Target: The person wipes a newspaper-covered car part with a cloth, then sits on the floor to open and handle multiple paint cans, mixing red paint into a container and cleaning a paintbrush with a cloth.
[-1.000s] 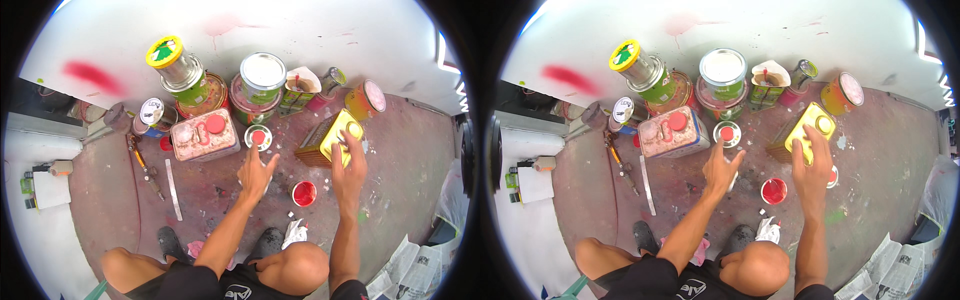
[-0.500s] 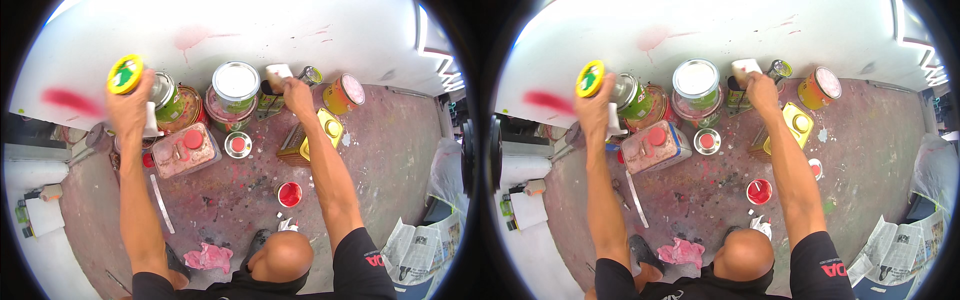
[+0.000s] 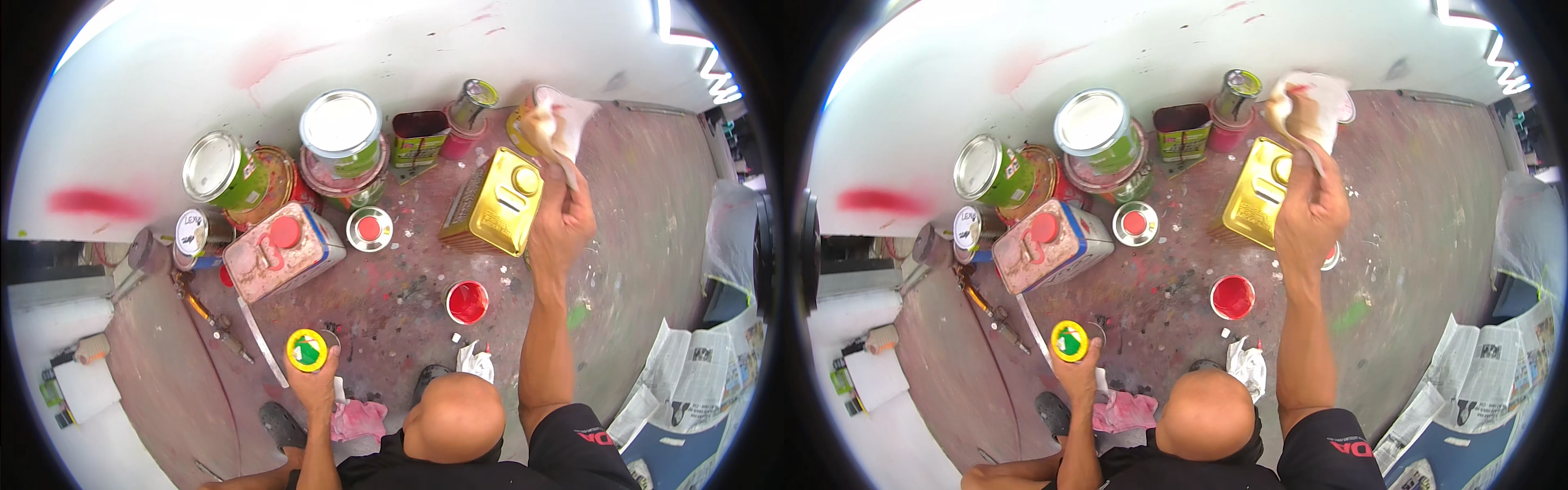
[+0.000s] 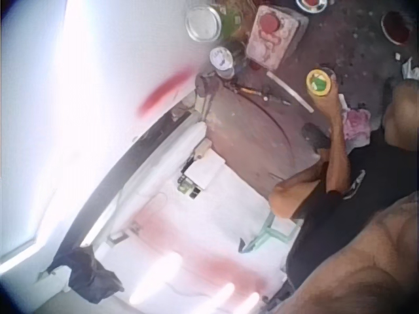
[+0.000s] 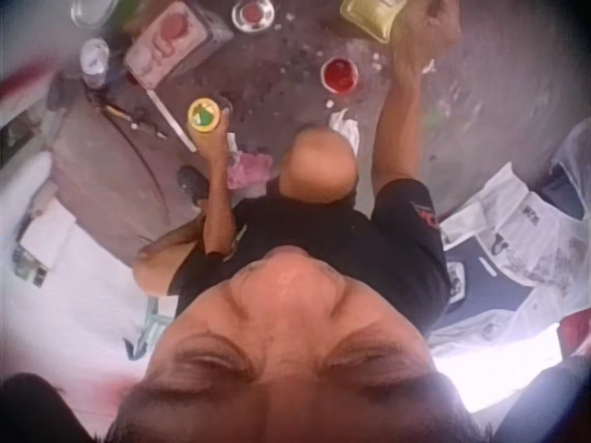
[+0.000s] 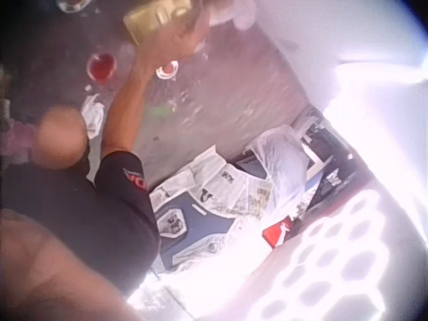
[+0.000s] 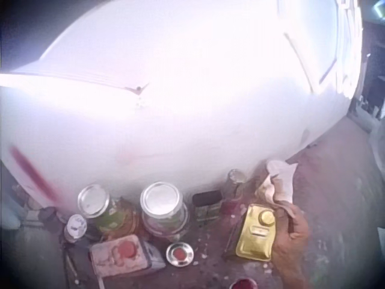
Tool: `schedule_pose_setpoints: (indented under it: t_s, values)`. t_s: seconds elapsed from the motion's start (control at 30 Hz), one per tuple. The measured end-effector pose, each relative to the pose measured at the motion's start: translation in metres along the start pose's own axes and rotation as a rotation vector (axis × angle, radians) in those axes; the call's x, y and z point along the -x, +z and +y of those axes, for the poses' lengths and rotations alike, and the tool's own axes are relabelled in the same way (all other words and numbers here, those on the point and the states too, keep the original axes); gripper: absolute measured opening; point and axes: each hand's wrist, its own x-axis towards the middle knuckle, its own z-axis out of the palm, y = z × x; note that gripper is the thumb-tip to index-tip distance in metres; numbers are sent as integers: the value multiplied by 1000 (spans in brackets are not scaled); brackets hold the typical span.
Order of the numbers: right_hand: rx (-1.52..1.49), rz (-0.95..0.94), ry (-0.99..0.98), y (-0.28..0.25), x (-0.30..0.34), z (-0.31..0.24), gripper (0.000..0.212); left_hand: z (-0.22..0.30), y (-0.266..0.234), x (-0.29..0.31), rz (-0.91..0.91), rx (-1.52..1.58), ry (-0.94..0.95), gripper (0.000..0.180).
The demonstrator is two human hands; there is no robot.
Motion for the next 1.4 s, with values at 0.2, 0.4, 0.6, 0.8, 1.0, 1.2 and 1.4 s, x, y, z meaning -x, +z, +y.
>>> schedule_pose_setpoints:
  t_s: [0.2,0.4,0.6,0.8,1.0,1.2,1.4]
  values:
    - [64,203,143,-83,46,35,34,-94,4,18,-84,-177,-81,94]
    - [281,164,341,-165,139,82,30,-22,-25,50,49,-342,79,83]
    - [216,65,630,-192,227,96,28,137,123,-39,-183,-201,603,25]
    - [131,57,664,-210,263,98,26,281,314,-142,-362,-631,695,41]
    - [163,119,800,-238,281,93,26,292,342,-190,-487,-717,477,41]
    - [159,143,796,-234,289,106,27,277,306,-167,-59,-668,853,36]
    - [95,121,853,-225,294,114,25,204,245,-105,93,-248,837,21]
